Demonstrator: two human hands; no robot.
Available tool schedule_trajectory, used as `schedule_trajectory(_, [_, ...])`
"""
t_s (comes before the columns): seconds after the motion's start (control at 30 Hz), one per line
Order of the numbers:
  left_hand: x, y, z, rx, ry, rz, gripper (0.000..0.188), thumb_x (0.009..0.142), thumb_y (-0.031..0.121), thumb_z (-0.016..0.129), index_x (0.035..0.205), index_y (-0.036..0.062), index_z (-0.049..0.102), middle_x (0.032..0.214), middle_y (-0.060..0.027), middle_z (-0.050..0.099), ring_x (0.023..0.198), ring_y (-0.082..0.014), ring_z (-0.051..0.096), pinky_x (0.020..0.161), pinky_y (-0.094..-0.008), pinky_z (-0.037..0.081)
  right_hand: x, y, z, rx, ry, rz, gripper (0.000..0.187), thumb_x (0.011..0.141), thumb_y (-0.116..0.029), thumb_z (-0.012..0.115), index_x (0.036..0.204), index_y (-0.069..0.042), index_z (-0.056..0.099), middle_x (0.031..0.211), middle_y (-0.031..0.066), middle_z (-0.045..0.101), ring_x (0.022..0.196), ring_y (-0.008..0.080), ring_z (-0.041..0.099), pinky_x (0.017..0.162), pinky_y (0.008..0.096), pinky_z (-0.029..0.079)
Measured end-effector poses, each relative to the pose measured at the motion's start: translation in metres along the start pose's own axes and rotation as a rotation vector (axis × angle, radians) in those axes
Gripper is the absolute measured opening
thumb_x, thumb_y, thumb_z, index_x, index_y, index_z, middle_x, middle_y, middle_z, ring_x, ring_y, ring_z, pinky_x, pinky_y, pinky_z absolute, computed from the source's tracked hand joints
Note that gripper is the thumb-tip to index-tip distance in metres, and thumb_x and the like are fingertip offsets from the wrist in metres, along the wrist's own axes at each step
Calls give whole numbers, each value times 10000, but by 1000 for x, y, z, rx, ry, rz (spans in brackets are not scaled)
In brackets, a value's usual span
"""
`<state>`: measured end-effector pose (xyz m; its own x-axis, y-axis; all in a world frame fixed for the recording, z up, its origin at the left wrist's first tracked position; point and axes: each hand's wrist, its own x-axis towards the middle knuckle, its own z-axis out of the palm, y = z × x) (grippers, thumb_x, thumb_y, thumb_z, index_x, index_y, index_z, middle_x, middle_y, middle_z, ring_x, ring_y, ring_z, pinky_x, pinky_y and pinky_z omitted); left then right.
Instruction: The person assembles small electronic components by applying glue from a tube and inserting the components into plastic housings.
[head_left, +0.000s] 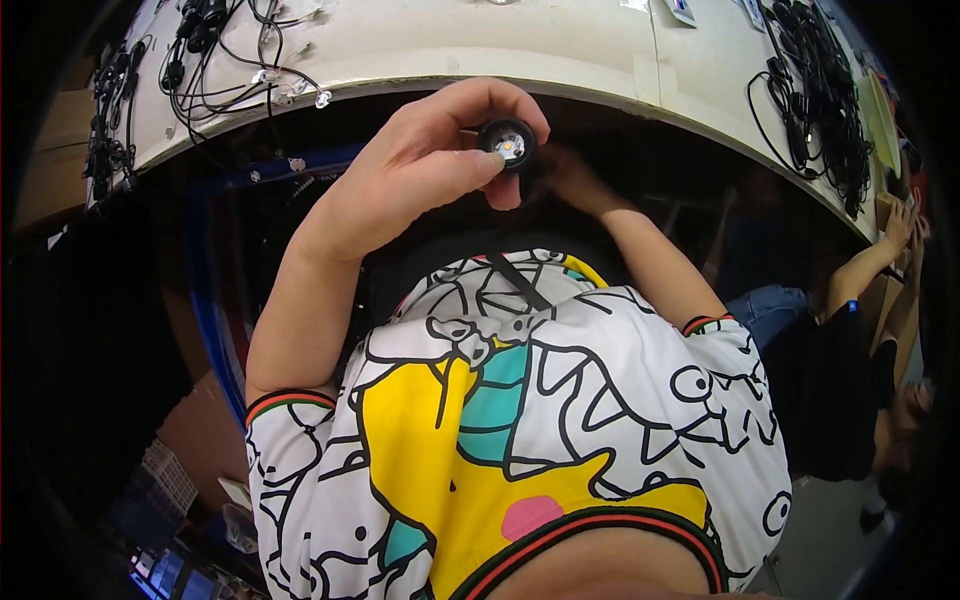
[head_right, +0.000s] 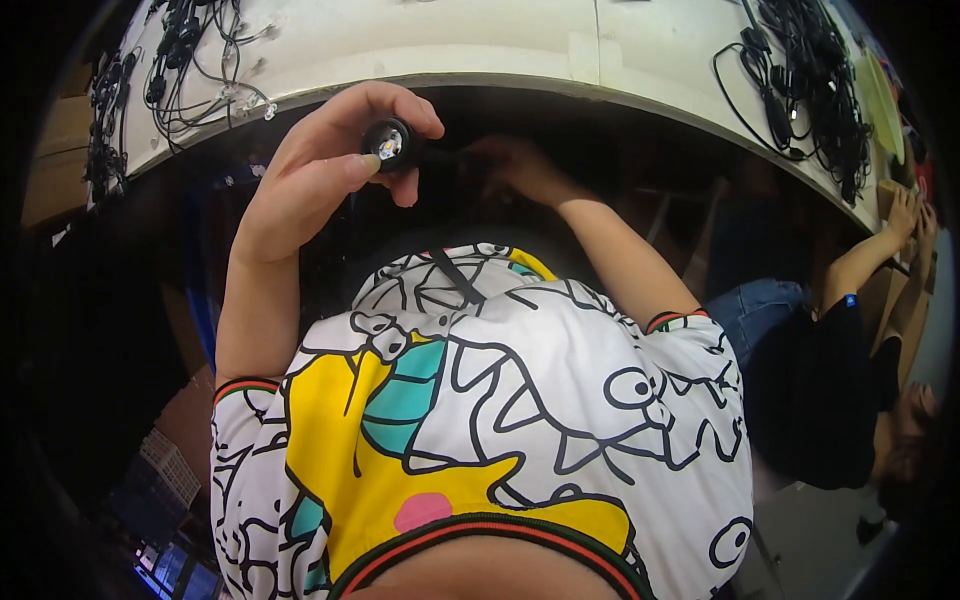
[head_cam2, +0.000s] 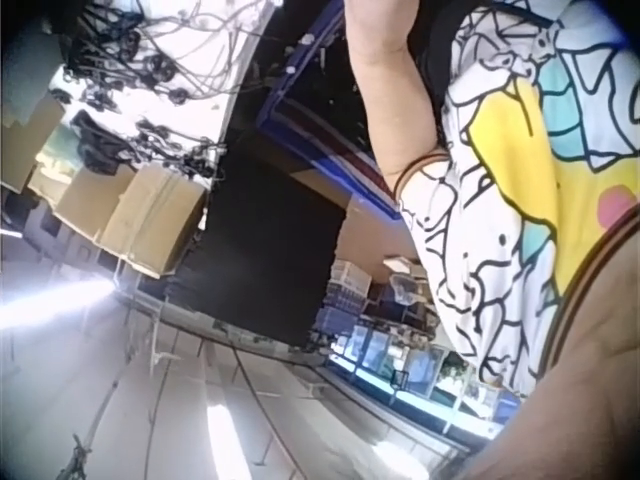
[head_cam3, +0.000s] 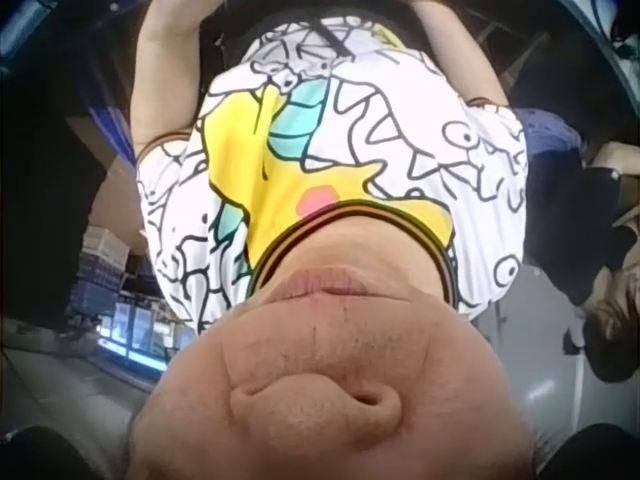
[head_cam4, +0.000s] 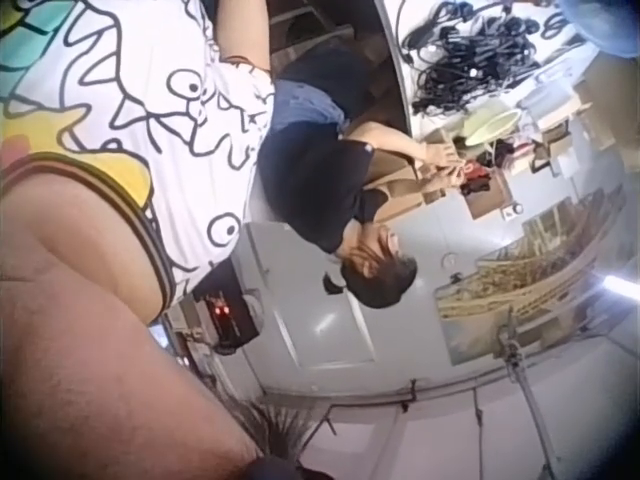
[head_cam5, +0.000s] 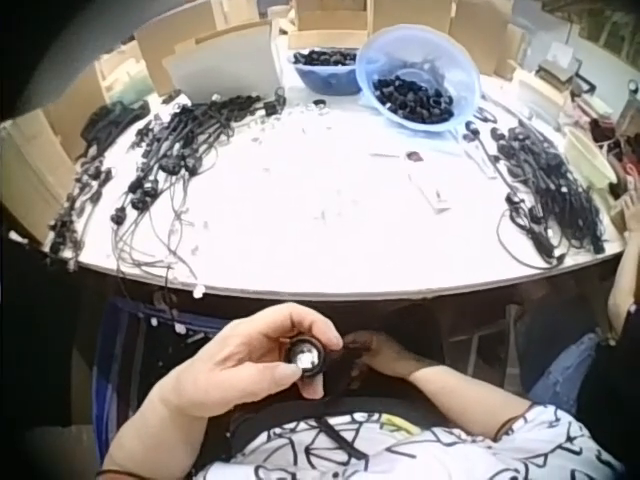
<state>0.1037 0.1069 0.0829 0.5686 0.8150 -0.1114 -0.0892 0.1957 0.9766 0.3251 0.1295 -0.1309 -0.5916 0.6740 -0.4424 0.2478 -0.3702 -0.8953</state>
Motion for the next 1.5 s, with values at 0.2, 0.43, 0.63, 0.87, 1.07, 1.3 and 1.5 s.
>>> schedule_trajectory(0.2, [4, -5, 4, -152, 45, -15, 298, 758, 167, 504, 1021, 40, 445, 972, -181, 552, 688, -173, 597, 653, -256, 498, -12, -4, -5, 47, 194, 34, 283, 796, -32, 511, 1073, -30, 570, 909, 79, 642, 631, 115, 591, 575, 236, 474])
schedule_trajectory(0.43, [1, -6, 2, -158, 35, -82, 240, 743, 104, 471, 979, 61, 452, 964, -167, 553, 666, -158, 590, 639, -253, 495, -15, -9, -2, 43, 187, 23, 222, 812, -84, 539, 1018, -34, 601, 883, 65, 650, 613, 101, 580, 583, 241, 477])
schedule_trajectory(0.63, [4, -10, -2, -133, 119, -147, 283, 752, 104, 462, 1026, 36, 475, 993, -158, 557, 700, -153, 594, 674, -260, 496, -18, -8, 0, -67, 61, 49, 158, 824, -107, 532, 924, -41, 636, 823, 79, 653, 602, 119, 575, 586, 245, 476])
schedule_trajectory(0.87, [7, -16, 4, -66, 41, 63, 376, 825, 57, 522, 1190, -4, 456, 1081, -124, 567, 791, -99, 575, 700, -199, 470, -13, 6, 9, -647, 89, 56, 218, 817, -177, 527, 948, -30, 622, 834, 179, 622, 741, 265, 587, 724, 373, 465])
schedule_trajectory(1.07, [7, -30, -20, -90, 283, 440, 288, 891, 180, 481, 1136, 37, 436, 869, -66, 569, 783, -104, 521, 659, -187, 396, -75, -174, 6, -483, -152, -70, 154, 825, -124, 573, 927, -24, 631, 806, 92, 633, 692, 129, 598, 577, 257, 491])
schedule_trajectory(1.3, [22, -33, -33, -238, 256, 500, 365, 873, 234, 544, 1157, 51, 405, 761, -8, 457, 593, -51, 341, 530, -153, 293, -8, -225, -44, -1146, 785, -477, 258, 788, -306, 612, 910, -79, 622, 809, 62, 601, 669, 185, 565, 628, 299, 453])
schedule_trajectory(1.5, [18, -36, -31, -179, 299, 472, 391, 831, 51, 526, 1194, 34, 382, 799, -31, 515, 615, -64, 406, 557, -170, 350, 11, -226, -45, -1163, 775, -342, 267, 769, -341, 618, 857, -90, 647, 842, 67, 593, 745, 217, 587, 686, 329, 453])
